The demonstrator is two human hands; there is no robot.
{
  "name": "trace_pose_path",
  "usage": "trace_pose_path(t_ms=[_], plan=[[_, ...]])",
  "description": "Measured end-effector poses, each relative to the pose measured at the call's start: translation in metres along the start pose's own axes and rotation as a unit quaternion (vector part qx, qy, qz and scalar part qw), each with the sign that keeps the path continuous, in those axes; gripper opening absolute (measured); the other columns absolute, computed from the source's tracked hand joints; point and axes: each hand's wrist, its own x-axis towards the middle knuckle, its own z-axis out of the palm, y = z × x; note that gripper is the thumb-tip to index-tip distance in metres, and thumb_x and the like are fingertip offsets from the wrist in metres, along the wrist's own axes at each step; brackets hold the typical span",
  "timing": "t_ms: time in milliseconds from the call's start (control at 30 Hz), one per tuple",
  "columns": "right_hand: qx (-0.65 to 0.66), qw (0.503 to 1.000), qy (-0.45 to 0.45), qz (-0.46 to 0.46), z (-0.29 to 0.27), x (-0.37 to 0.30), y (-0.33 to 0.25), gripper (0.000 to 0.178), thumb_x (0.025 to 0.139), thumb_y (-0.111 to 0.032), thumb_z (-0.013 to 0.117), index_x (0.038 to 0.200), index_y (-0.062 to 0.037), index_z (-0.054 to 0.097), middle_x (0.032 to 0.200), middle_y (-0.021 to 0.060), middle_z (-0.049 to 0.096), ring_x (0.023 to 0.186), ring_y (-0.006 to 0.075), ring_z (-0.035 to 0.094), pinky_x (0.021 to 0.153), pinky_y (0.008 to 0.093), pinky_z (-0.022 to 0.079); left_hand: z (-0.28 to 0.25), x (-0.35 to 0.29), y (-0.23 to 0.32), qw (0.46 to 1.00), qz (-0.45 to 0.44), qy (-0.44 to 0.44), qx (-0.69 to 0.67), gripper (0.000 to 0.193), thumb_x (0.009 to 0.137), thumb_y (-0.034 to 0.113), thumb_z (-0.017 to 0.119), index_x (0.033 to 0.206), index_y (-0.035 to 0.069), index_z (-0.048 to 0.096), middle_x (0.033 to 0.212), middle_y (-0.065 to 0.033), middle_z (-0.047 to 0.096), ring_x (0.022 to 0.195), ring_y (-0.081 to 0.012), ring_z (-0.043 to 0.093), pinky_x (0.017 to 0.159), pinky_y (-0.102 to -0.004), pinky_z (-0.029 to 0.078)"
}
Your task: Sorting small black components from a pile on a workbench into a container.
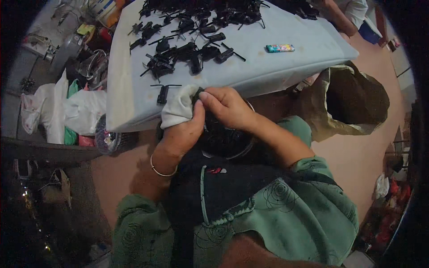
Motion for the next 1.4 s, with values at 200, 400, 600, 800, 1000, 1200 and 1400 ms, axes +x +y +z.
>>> trace_pose_path(t_ms=[200,400,600,800,1000,1200,1400], plan=[[0.128,0.991,0.021,0.037,0.023,0.002,0.026,0.028,0.09,-0.023,0.044,0.076,-0.0008,0.053,0.065,-0.0049,0.047,0.065,0.0031,0.039,0.056,0.0229,0.038,-0.003,-0.007,-0.005,0.978,0.064,-0.03,0.199,0.027,0.074,0.007,0.053,0.1,-0.001,0.053,0.086,-0.0193,0.057,0.08,-0.0341,0.056,0.072,-0.038,0.044],[0.128,0.991,-0.014,0.031,0.018,-0.001,0.01,0.028,0.092,-0.023,0.042,0.078,-0.0015,0.052,0.067,-0.004,0.047,0.067,0.0025,0.038,0.058,0.0218,0.037,-0.004,-0.01,0.001,0.999,-0.014,-0.002,0.033,0.022,0.075,0.004,0.053,0.096,-0.002,0.054,0.083,-0.0158,0.058,0.077,-0.0283,0.057,0.072,-0.0342,0.045],[0.191,0.979,-0.071,0.017,0.006,-0.001,-0.003,0.029,0.092,-0.024,0.041,0.075,-0.0016,0.049,0.066,-0.0044,0.043,0.066,0.0037,0.036,0.059,0.0217,0.035,-0.005,-0.009,-0.003,0.997,-0.042,0.011,-0.06,0.023,0.077,0.004,0.053,0.099,-0.002,0.053,0.086,-0.0146,0.058,0.081,-0.0232,0.058,0.074,-0.031,0.045],[0.127,0.992,-0.007,0.005,0.017,-0.001,0.015,0.03,0.091,-0.024,0.043,0.072,-0.0014,0.048,0.066,-0.0047,0.042,0.065,0.0039,0.036,0.057,0.0228,0.036,-0.002,-0.008,-0.003,0.992,0.046,-0.006,0.121,0.028,0.074,0.003,0.052,0.101,-0.003,0.052,0.09,-0.0202,0.056,0.082,-0.0319,0.056,0.073,-0.0335,0.045],[0.178,0.983,-0.021,0.035,0.01,-0.002,0.007,0.027,0.09,-0.024,0.045,0.076,-0.0011,0.052,0.069,-0.0033,0.047,0.066,0.0055,0.04,0.059,0.0238,0.038,0.0,-0.009,-0.011,1.0,0.009,-0.005,-0.004,0.026,0.078,0.004,0.052,0.102,-0.001,0.048,0.087,-0.0124,0.056,0.079,-0.0235,0.054,0.072,-0.029,0.043],[0.018,0.999,-0.025,-0.011,-0.012,-0.001,0.01,0.019,0.085,-0.018,0.054,0.087,0.0008,0.057,0.073,0.0004,0.056,0.069,0.0079,0.047,0.062,0.0249,0.041,-0.013,-0.003,0.0,0.965,-0.158,-0.029,-0.209,0.021,0.085,0.008,0.05,0.105,0.004,0.045,0.087,-0.0035,0.053,0.078,-0.01,0.049,0.069,-0.0214,0.041],[-0.072,0.992,-0.062,-0.083,-0.024,0.0,0.003,0.016,0.081,-0.014,0.06,0.088,0.0005,0.059,0.07,-0.0003,0.056,0.066,0.0066,0.047,0.059,0.0236,0.041,-0.016,-0.002,-0.004,0.987,-0.158,-0.037,-0.008,0.028,0.087,0.014,0.046,0.112,0.002,0.043,0.092,-0.0073,0.052,0.077,-0.0152,0.048,0.072,-0.0265,0.041]])
